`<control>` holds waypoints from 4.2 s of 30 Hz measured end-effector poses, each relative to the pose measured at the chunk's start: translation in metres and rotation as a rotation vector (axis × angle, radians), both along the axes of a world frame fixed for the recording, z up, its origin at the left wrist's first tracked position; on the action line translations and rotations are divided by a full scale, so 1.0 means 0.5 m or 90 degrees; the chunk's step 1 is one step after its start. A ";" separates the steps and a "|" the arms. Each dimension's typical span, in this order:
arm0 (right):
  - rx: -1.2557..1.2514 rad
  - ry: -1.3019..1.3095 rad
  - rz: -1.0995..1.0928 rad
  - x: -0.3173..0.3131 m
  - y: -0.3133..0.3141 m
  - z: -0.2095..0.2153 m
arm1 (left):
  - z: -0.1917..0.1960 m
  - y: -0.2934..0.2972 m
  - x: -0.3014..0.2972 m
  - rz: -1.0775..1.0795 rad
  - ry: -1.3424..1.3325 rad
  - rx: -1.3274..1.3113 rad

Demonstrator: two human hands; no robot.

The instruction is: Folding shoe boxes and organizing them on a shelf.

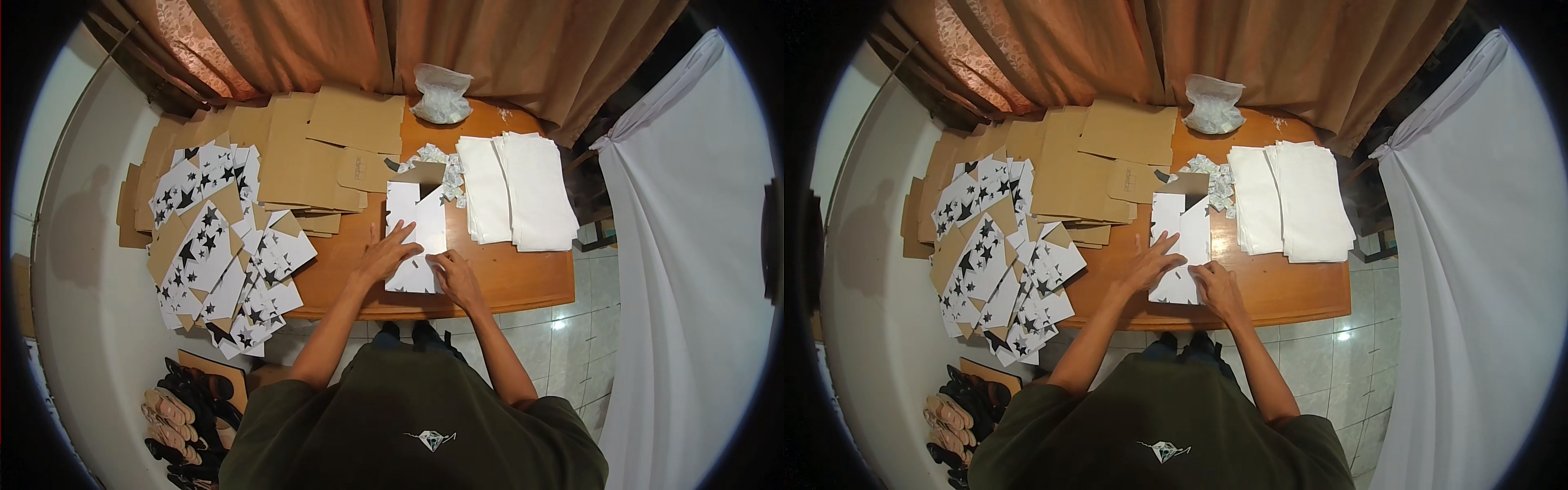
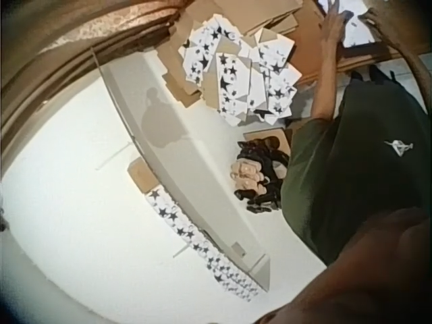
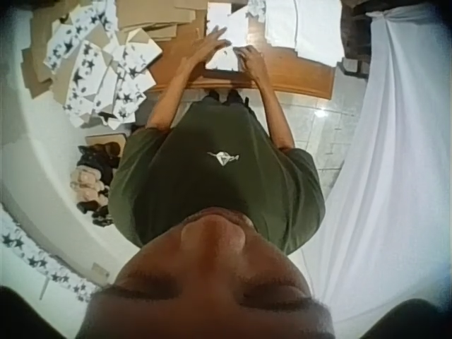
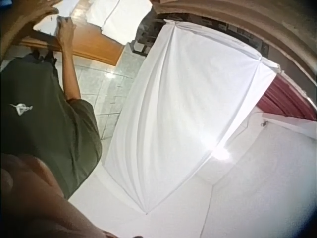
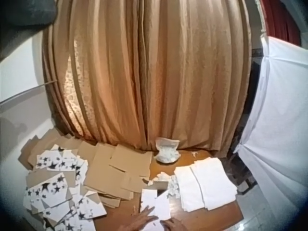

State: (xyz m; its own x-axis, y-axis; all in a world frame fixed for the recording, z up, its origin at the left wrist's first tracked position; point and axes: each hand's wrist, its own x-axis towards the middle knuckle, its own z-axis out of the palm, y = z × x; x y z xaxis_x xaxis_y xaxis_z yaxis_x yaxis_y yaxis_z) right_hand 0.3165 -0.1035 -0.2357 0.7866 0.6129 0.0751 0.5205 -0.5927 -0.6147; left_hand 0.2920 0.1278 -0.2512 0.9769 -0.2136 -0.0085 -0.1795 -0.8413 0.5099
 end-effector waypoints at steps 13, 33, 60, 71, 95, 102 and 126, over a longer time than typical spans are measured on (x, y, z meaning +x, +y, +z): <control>0.070 0.041 -0.078 -0.007 0.008 -0.035 | 0.000 0.010 0.017 -0.059 0.023 0.007; 0.015 -0.169 -0.238 -0.041 0.067 -0.036 | -0.027 0.004 -0.001 0.027 0.052 -0.064; 0.177 -0.123 -0.163 0.219 0.154 0.038 | 0.003 0.021 0.049 0.278 -0.017 -0.075; 0.002 -0.231 0.076 0.427 0.194 0.040 | 0.020 0.005 0.176 0.282 0.015 0.013; -0.089 -0.213 0.306 0.476 0.133 -0.044 | -0.029 0.031 0.292 0.319 -0.093 -0.116; -0.083 -0.221 0.293 0.471 0.126 -0.085 | -0.054 0.014 0.286 0.304 -0.115 -0.099; 0.251 0.180 -0.116 0.306 0.075 -0.131 | -0.020 -0.062 0.191 0.289 0.062 0.019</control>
State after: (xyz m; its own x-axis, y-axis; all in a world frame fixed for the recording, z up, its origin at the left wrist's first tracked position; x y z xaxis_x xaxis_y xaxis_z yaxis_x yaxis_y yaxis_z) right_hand 0.4695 -0.0661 -0.3012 0.9007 0.4325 0.0420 0.2121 -0.3533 -0.9112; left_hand 0.3876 0.0968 -0.2611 0.9657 0.2373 -0.1051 0.2582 -0.8379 0.4808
